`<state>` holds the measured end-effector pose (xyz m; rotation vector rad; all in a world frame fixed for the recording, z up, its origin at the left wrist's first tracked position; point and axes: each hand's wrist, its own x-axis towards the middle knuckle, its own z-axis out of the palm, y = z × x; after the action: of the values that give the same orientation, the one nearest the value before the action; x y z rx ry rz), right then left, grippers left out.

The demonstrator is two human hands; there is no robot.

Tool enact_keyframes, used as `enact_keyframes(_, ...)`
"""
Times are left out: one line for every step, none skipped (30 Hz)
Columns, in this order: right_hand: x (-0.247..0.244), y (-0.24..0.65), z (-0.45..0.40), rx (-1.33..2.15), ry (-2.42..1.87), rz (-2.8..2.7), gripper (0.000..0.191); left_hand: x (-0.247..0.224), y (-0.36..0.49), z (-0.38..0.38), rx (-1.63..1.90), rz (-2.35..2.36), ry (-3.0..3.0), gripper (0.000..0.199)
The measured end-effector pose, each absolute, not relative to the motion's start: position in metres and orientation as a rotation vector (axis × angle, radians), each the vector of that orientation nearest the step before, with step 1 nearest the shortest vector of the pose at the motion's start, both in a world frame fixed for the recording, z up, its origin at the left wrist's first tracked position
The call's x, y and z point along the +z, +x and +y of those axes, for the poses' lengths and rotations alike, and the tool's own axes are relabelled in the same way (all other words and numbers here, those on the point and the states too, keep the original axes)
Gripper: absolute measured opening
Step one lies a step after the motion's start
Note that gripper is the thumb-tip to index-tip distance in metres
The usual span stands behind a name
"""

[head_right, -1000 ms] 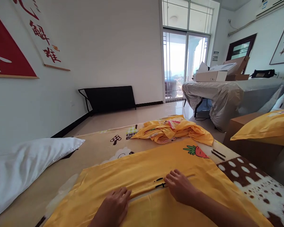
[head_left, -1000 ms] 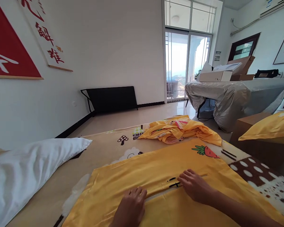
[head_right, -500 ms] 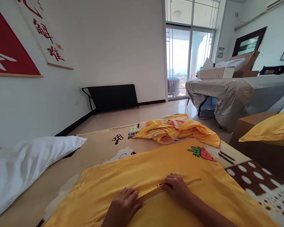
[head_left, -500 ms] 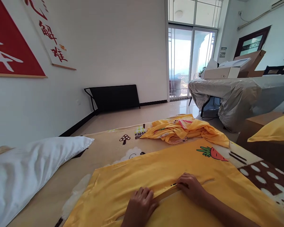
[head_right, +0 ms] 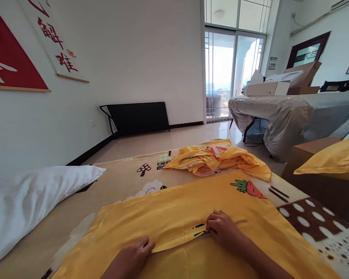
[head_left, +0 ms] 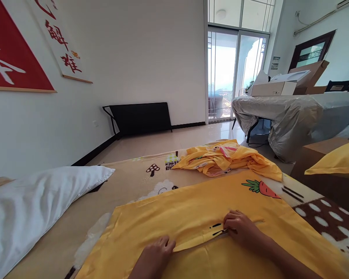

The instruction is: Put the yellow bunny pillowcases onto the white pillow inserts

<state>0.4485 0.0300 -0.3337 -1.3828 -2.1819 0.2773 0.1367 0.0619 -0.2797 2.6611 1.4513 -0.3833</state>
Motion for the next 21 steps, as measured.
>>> enact_keyframes(-0.332, 0.451, 0.029, 0.27, -1.39, -2.199, 0.028, -0.279, 0.134, 0.062, -0.381, 1.447, 2.659, 0.039)
enact_keyframes(-0.329, 0.453, 0.028, 0.264, -1.387, -2.224, 0.028, -0.279, 0.131, 0.063, -0.37, 1.439, 2.658, 0.039)
enact_keyframes(-0.327, 0.456, 0.027, 0.262, -1.382, -2.252, 0.028, -0.278, 0.128, 0.063, -0.356, 1.434, 2.653, 0.039)
enact_keyframes(-0.324, 0.457, 0.026, 0.267, -1.375, -2.279, 0.029, -0.277, 0.126, 0.062, -0.344, 1.436, 2.64, 0.038)
enact_keyframes(-0.322, 0.459, 0.025, 0.276, -1.37, -2.302, 0.028, -0.276, 0.124, 0.062, -0.322, 1.431, 2.627, 0.037)
enact_keyframes(-0.319, 0.46, 0.024, 0.286, -1.368, -2.316, 0.027, -0.275, 0.122, 0.061, -0.298, 1.417, 2.618, 0.034)
enact_keyframes(-0.317, 0.459, 0.023, 0.294, -1.37, -2.32, 0.025, -0.274, 0.121, 0.06, -0.272, 1.386, 2.623, 0.03)
enact_keyframes(-0.315, 0.458, 0.021, 0.296, -1.38, -2.307, 0.023, -0.274, 0.121, 0.059, -0.225, 1.338, 2.643, 0.026)
enact_keyframes(-0.312, 0.454, 0.02, 0.292, -1.395, -2.279, 0.02, -0.275, 0.122, 0.058, -0.15, 1.274, 2.674, 0.023)
enact_keyframes(-0.31, 0.448, 0.018, 0.285, -1.408, -2.246, 0.018, -0.279, 0.125, 0.057, -0.049, 1.206, 2.705, 0.024)
enact_keyframes(-0.309, 0.441, 0.015, 0.286, -1.411, -2.225, 0.021, -0.284, 0.129, 0.057, 0.06, 1.138, 2.731, 0.027)
enact_keyframes(-0.307, 0.433, 0.013, 0.302, -1.397, -2.231, 0.03, -0.29, 0.134, 0.058, 0.157, 1.076, 2.75, 0.034)
enact_keyframes(-0.307, 0.424, 0.01, 0.332, -1.367, -2.265, 0.041, -0.297, 0.139, 0.059, 0.225, 1.015, 2.766, 0.041)
enact_keyframes(-0.307, 0.415, 0.008, 0.374, -1.326, -2.322, 0.05, -0.304, 0.144, 0.059, 0.25, 0.97, 2.78, 0.046)
enact_keyframes(-0.307, 0.409, 0.006, 0.417, -1.294, -2.381, 0.055, -0.31, 0.147, 0.06, 0.232, 0.946, 2.791, 0.049)
enact_keyframes(-0.309, 0.406, 0.004, 0.452, -1.287, -2.419, 0.056, -0.315, 0.148, 0.061, 0.193, 0.953, 2.793, 0.05)
enact_keyframes(-0.312, 0.408, 0.003, 0.469, -1.312, -2.427, 0.056, -0.319, 0.145, 0.063, 0.149, 0.997, 2.781, 0.051)
enact_keyframes(-0.315, 0.415, 0.002, 0.471, -1.366, -2.412, 0.054, -0.323, 0.137, 0.064, 0.115, 1.081, 2.753, 0.05)
enact_keyframes(-0.319, 0.427, 0.001, 0.459, -1.441, -2.381, 0.053, -0.326, 0.124, 0.065, 0.093, 1.187, 2.716, 0.05)
enact_keyframes(-0.324, 0.445, 0.0, 0.438, -1.532, -2.338, 0.053, -0.329, 0.107, 0.067, 0.09, 1.312, 2.676, 0.05)
enact_keyframes(-0.33, 0.466, -0.002, 0.413, -1.634, -2.289, 0.052, -0.332, 0.085, 0.069, 0.092, 1.443, 2.633, 0.05)
